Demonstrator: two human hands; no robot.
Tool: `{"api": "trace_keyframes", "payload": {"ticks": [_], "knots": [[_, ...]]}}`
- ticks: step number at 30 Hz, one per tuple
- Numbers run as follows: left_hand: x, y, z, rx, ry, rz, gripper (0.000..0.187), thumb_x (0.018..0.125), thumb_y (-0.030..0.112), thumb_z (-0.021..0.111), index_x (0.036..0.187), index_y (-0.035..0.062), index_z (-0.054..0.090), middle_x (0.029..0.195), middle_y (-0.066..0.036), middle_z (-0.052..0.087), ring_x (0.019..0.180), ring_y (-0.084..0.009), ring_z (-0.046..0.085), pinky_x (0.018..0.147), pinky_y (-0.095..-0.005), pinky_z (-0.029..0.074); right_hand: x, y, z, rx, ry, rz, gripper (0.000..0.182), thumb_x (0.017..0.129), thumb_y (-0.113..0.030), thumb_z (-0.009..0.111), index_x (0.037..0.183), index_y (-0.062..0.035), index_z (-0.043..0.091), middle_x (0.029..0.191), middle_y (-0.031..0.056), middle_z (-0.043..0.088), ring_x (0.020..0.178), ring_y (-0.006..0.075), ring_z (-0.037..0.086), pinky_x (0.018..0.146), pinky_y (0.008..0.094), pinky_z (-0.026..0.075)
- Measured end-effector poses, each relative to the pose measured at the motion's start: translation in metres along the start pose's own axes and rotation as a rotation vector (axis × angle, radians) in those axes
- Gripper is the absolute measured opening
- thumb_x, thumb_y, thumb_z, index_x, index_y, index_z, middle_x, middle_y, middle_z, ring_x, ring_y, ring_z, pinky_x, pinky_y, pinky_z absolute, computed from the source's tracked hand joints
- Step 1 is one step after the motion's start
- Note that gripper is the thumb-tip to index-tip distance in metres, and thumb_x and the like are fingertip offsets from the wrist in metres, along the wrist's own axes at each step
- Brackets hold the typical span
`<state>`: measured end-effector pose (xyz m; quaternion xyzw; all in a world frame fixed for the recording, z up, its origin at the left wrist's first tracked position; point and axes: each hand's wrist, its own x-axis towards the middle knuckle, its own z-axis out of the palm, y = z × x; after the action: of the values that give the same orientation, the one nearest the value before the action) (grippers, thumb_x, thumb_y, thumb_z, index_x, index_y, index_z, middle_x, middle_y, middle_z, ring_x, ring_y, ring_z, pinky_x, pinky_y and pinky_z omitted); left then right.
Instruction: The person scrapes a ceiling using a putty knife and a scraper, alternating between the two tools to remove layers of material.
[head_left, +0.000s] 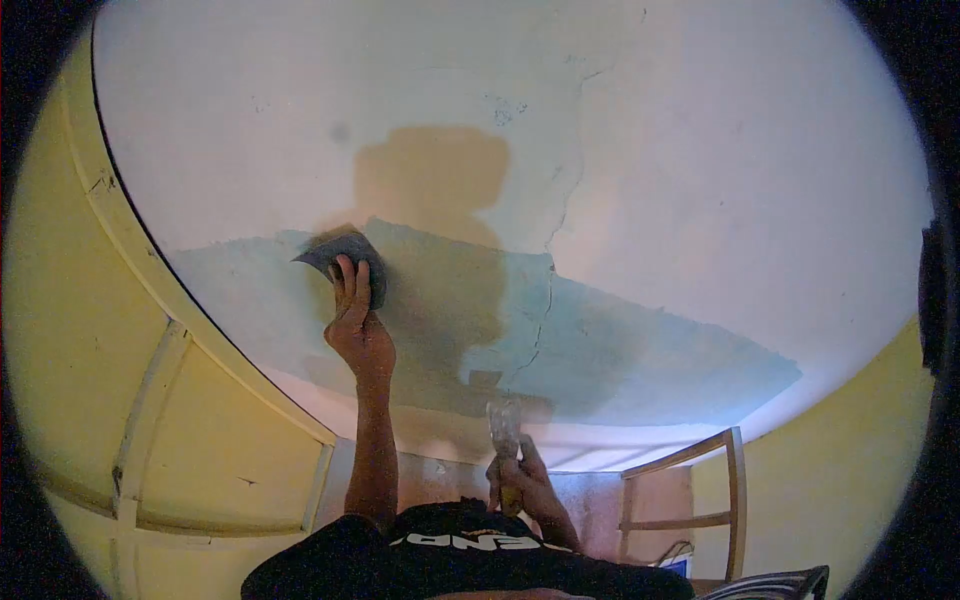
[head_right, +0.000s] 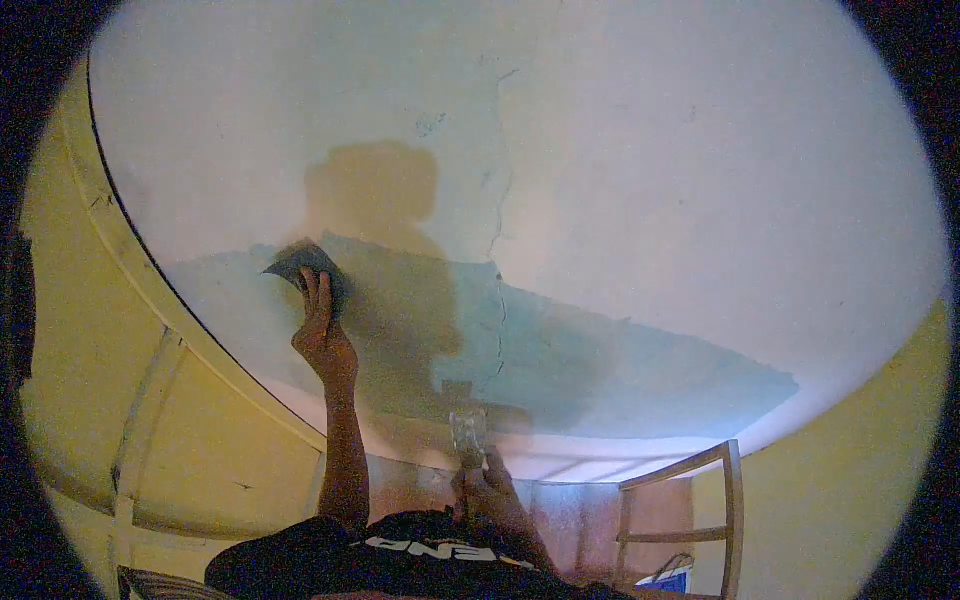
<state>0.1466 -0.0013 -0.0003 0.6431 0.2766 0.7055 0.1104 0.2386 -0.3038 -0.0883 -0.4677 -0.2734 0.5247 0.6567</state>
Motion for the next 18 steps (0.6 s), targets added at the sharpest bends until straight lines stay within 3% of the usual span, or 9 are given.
{"api": "trace_keyframes", "payload": {"ticks": [4,5,8,14,18], "knots": [[-0.001,0.013,-0.004,-0.033,-0.033,-0.077,0.047,0.093,-0.004,0.046,0.134,0.0051,0.066,0.145,-0.020,0.054,0.141,-0.0392,0.043,0.116,-0.0466,0.037,0.032,-0.011,-0.012,-0.124,-0.047,-0.256,0.051,0.106,-0.031,0.053,0.144,-0.0060,0.032,0.073,0.0107,0.055,0.051,0.0199,0.058,0.046,0.0340,0.055],[-0.002,0.016,-0.004,-0.024,-0.038,-0.078,0.047,0.093,-0.004,0.046,0.134,0.0053,0.065,0.145,-0.020,0.054,0.141,-0.0391,0.043,0.116,-0.0468,0.037,0.036,-0.031,0.007,-0.112,0.009,-0.303,0.050,0.106,-0.033,0.053,0.142,-0.0034,0.036,0.067,0.0087,0.053,0.048,0.0171,0.055,0.042,0.0306,0.051],[-0.006,0.017,-0.007,0.001,-0.089,-0.071,0.047,0.093,-0.004,0.046,0.134,0.0056,0.065,0.145,-0.020,0.055,0.142,-0.0392,0.042,0.116,-0.0473,0.037,0.055,-0.063,0.019,-0.263,0.093,-0.441,0.040,0.106,-0.037,0.052,0.129,-0.0042,0.049,0.073,0.0047,0.057,0.051,0.0137,0.057,0.044,0.0303,0.048],[-0.017,0.022,-0.016,-0.019,-0.212,-0.118,0.051,0.089,-0.005,0.045,0.134,0.0055,0.066,0.144,-0.020,0.055,0.141,-0.0400,0.043,0.116,-0.0474,0.037,0.083,-0.115,0.051,-0.392,0.116,-0.542,0.037,0.108,-0.035,0.049,0.126,-0.0027,0.054,0.074,0.0039,0.059,0.049,0.0099,0.054,0.041,0.0276,0.045],[-0.021,0.023,-0.021,-0.052,-0.268,-0.159,0.054,0.085,-0.007,0.045,0.133,0.0051,0.066,0.144,-0.020,0.055,0.141,-0.0401,0.043,0.115,-0.0470,0.038,0.092,-0.131,0.071,-0.315,0.168,-0.565,0.032,0.108,-0.030,0.048,0.122,-0.0018,0.056,0.064,0.0041,0.054,0.043,0.0104,0.051,0.038,0.0256,0.044]]}}
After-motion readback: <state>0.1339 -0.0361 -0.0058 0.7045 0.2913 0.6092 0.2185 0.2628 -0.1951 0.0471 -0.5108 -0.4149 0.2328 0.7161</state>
